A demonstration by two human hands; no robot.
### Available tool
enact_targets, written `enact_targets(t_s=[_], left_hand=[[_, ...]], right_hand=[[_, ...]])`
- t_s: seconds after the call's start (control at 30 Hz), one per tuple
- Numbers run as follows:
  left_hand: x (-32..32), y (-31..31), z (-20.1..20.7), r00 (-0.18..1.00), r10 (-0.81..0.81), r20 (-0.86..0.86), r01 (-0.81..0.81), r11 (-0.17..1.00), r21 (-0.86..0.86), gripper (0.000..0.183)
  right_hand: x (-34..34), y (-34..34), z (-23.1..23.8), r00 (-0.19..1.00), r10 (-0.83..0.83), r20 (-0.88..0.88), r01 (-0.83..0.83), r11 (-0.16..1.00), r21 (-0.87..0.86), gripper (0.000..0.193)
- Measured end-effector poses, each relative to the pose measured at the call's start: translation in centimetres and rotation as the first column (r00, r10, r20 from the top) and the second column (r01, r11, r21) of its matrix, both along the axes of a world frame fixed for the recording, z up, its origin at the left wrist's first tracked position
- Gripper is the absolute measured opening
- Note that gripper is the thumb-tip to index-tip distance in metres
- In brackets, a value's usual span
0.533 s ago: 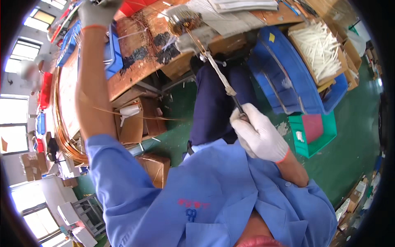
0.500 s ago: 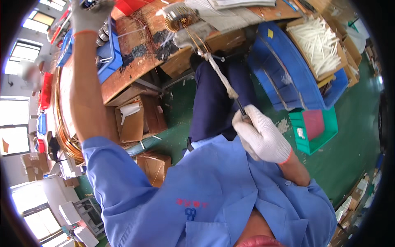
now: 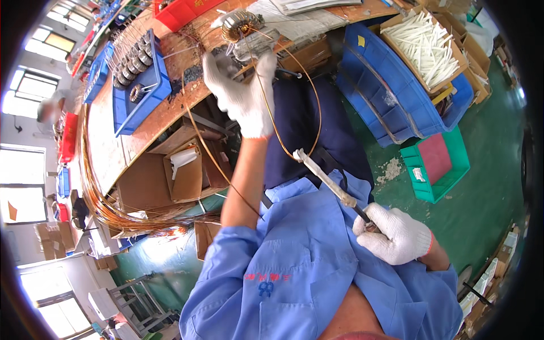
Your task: Manually winding copper wire onto a toroidal core and using tools to secure and trim it.
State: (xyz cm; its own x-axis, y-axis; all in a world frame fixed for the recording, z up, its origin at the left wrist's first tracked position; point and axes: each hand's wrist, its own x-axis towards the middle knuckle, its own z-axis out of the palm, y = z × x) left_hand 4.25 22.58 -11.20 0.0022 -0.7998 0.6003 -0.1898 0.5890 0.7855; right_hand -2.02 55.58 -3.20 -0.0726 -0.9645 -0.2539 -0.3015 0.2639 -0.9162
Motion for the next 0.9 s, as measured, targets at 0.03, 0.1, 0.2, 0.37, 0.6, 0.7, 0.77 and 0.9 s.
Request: enact_targets(t_s=[0.03, 0.1, 0.2, 0.37, 0.6, 0.7, 0.77, 0.9], left_hand=[[0.1, 1.0, -1.6, 0.991, -0.009, -0.135, 0.028, 0.99, 0.135, 0.102], [2.0, 3.0, -6.7, 0.987, -0.084, -0.137, 0.094, 0.993, 0.073, 0.08], [6.2, 5.3, -11.5, 0.877, -0.216, -0.43, 0.446, 0.698, 0.56, 0.04], [4.3, 2.2, -7.6, 0.985, -0.064, 0.162, 0.045, 0.992, 0.119, 0.097], [-2.6, -10.7, 9.7, 0.509, -0.335, -0.793, 0.621, 0.78, 0.069, 0.068], [-0.7, -20.6, 11.6, 0.552, -0.398, -0.732, 0.731, 0.653, 0.196, 0.082], [-1.9, -24.4, 12.5, 0.572, -0.421, -0.704, 0.774, 0.56, 0.294, 0.092], [-5.2, -26.7, 12.1, 0.639, -0.416, -0.647, 0.737, 0.572, 0.36, 0.093]], right_hand=[[-0.3, -0.1, 0.4, 0.999, 0.037, 0.008, -0.037, 0.999, 0.038, 0.015], [-0.8, 0.0, 0.7, 1.0, 0.024, 0.02, -0.025, 0.997, 0.078, 0.014], [-0.9, 1.8, 0.3, 0.996, -0.028, 0.085, 0.019, 0.995, 0.098, 0.014], [0.1, 4.4, 0.4, 0.989, 0.127, 0.078, -0.134, 0.987, 0.09, 0.014], [-0.5, 4.2, 1.0, 0.862, 0.49, -0.131, -0.501, 0.863, -0.062, 0.018], [-1.6, 0.7, 0.8, 0.754, 0.643, -0.134, -0.656, 0.744, -0.124, 0.019], [-2.6, -3.2, 0.1, 0.781, 0.614, -0.117, -0.61, 0.708, -0.356, 0.022], [-3.5, -12.9, -1.4, 0.796, -0.056, 0.603, -0.008, 0.995, 0.103, 0.015]])
